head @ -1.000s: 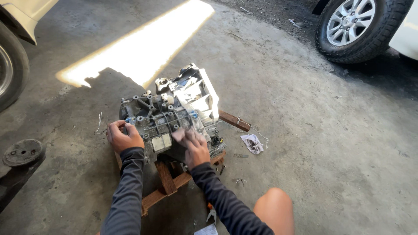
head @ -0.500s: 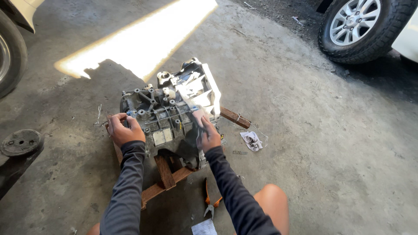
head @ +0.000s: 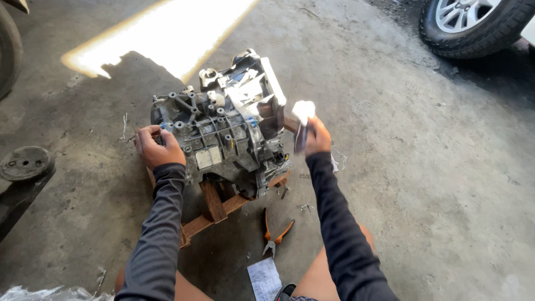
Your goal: The person uses pliers to remove a small metal clip from an engine block resting on a wooden stand. Then the person wipes the engine block with a cloth, cleaning various surfaces and crevices.
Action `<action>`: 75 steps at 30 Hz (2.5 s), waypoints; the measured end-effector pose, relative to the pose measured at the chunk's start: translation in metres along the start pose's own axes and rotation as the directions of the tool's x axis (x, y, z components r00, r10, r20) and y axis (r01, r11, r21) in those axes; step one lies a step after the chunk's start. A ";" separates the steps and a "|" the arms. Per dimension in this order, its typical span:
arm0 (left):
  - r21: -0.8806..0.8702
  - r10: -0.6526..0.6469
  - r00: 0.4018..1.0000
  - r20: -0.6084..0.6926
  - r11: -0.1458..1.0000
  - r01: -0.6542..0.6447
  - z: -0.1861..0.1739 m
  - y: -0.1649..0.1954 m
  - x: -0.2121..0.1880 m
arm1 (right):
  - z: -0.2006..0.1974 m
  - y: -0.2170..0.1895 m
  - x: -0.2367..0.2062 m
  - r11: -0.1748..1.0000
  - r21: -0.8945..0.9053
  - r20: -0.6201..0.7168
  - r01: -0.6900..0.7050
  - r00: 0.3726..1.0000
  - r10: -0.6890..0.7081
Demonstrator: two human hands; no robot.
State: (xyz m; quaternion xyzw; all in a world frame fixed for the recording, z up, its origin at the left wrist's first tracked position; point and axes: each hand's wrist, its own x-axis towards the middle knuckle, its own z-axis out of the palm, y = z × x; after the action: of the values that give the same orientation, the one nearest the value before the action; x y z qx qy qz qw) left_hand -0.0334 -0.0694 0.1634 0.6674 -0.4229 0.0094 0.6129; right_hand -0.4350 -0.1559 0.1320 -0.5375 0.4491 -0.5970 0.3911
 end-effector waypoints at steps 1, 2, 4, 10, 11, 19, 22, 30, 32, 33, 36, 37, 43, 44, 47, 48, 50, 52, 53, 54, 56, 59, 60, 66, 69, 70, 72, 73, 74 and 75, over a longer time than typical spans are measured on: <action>-0.003 -0.012 1.000 0.008 1.000 0.012 0.000 0.000 0.000 | 0.011 0.001 0.011 0.822 -0.517 -0.047 0.239 0.951 -0.307; -0.006 -0.022 1.000 0.017 1.000 0.023 0.000 0.000 0.000 | 0.028 0.003 0.021 0.811 -0.582 -0.095 0.061 0.985 -0.143; 0.014 -0.025 1.000 0.006 1.000 0.025 -0.001 0.000 -0.001 | 0.064 0.014 0.016 0.807 -0.591 -0.052 0.005 0.998 -0.044; -0.013 -0.062 0.998 -0.017 0.998 0.062 0.001 0.001 0.000 | 0.067 0.039 -0.034 0.732 -0.668 0.241 0.136 0.970 0.039; -0.031 -0.082 0.996 -0.027 0.996 0.081 0.002 0.001 0.001 | 0.055 0.037 -0.033 0.643 -0.736 0.391 0.211 0.908 0.150; -0.074 -0.093 0.996 -0.008 0.993 0.092 0.001 -0.004 -0.001 | 0.009 -0.023 0.039 0.498 -0.867 0.235 0.001 0.883 0.406; -0.104 -0.085 0.996 -0.004 0.991 0.084 0.001 -0.003 -0.001 | 0.038 -0.018 0.016 0.537 -0.814 0.233 0.222 0.971 -0.047; -0.110 -0.075 0.997 0.018 0.991 0.077 -0.001 0.000 0.003 | 0.025 0.015 -0.026 0.056 -0.996 0.087 0.073 0.936 0.340; -0.113 -0.078 0.997 0.026 0.990 0.080 -0.001 -0.002 0.002 | 0.009 0.013 -0.019 0.363 -0.928 0.104 0.086 0.994 0.030; -0.112 -0.112 0.993 0.045 0.987 0.116 -0.001 -0.002 0.002 | 0.007 0.014 -0.016 0.498 -0.858 0.071 0.129 0.988 -0.134; -0.117 -0.139 0.989 0.056 0.982 0.145 0.001 -0.003 0.001 | 0.025 0.018 -0.019 0.465 -0.799 0.285 0.382 0.921 -0.267; -0.112 -0.111 0.993 0.042 0.987 0.115 0.001 -0.003 0.000 | 0.038 0.022 -0.023 0.340 -0.848 0.330 0.407 0.907 -0.262; -0.100 -0.103 0.995 0.011 0.990 0.103 0.001 0.003 0.004 | 0.073 0.022 -0.012 0.409 -0.901 0.236 0.141 0.953 0.192; -0.094 -0.104 0.994 0.011 0.990 0.105 0.001 0.003 0.004 | 0.069 0.022 -0.006 0.465 -0.876 0.257 0.127 0.939 0.228; -0.090 -0.169 0.985 0.028 0.981 0.171 0.000 0.003 0.004 | 0.060 0.017 0.005 0.668 -0.734 0.367 0.124 0.899 0.237; -0.089 -0.156 0.988 0.015 0.984 0.156 0.001 0.003 0.003 | 0.058 0.015 0.006 0.734 -0.668 0.409 0.122 0.884 0.226; -0.089 -0.129 0.992 -0.010 0.988 0.127 0.002 0.002 0.003 | 0.057 0.009 0.003 0.721 -0.631 0.530 0.287 0.837 0.132; -0.108 -0.173 0.985 -0.012 0.979 0.171 0.004 0.002 0.003 | 0.058 0.000 -0.003 0.525 -0.797 0.491 0.299 0.826 0.275; -0.115 -0.193 0.981 -0.012 0.975 0.191 0.004 0.002 0.003 | 0.059 -0.006 -0.007 0.335 -0.896 0.412 0.292 0.828 0.380; -0.108 -0.183 0.983 -0.015 0.978 0.181 0.005 0.002 0.003 | 0.061 -0.011 -0.008 0.152 -0.942 0.334 0.298 0.826 0.454; -0.092 -0.164 0.986 -0.012 0.982 0.162 0.005 0.004 0.004 | 0.067 -0.021 -0.009 -0.047 -0.938 0.296 0.345 0.861 0.413; -0.075 -0.184 0.982 -0.031 0.981 0.181 0.004 0.006 0.004 | 0.079 -0.032 -0.004 -0.011 -0.969 0.219 0.245 0.885 0.412; -0.068 -0.173 0.985 -0.027 0.983 0.171 0.004 0.006 0.005 | 0.082 -0.035 -0.002 0.046 -0.982 0.186 0.185 0.881 0.434; -0.072 -0.168 0.986 -0.010 0.983 0.167 0.003 0.007 0.005 | 0.087 -0.055 0.005 -0.114 -0.887 0.319 0.448 0.772 0.550; -0.027 -0.146 0.989 -0.017 0.989 0.145 0.003 0.007 0.005 | 0.090 -0.063 0.004 0.013 -0.980 0.166 0.199 0.778 0.607; -0.023 -0.145 0.989 -0.018 0.989 0.145 0.003 0.007 0.005 | 0.090 -0.065 0.004 0.115 -0.967 0.250 0.227 0.764 0.595; -0.010 -0.142 0.990 -0.024 0.990 0.142 0.004 0.007 0.005 | 0.089 -0.064 0.004 0.325 -0.907 0.412 0.268 0.729 0.547; -0.006 -0.140 0.990 -0.024 0.990 0.140 0.004 0.007 0.005 | 0.088 -0.062 0.004 0.202 -0.937 0.348 0.283 0.729 0.589; -0.009 -0.139 0.990 -0.030 0.990 0.138 0.005 0.007 0.005 | 0.085 -0.059 0.005 0.072 -0.951 0.280 0.302 0.735 0.618; -0.010 -0.139 0.990 -0.031 0.990 0.138 0.005 0.006 0.006 | 0.082 -0.055 0.006 -0.063 -0.945 0.211 0.322 0.743 0.635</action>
State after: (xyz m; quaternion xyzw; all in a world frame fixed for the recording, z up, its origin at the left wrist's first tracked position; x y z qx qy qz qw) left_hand -0.0355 -0.0759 0.1698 0.6926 -0.3659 -0.0241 0.6212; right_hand -0.3534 -0.1554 0.1877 -0.7420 0.6366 0.1958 0.0766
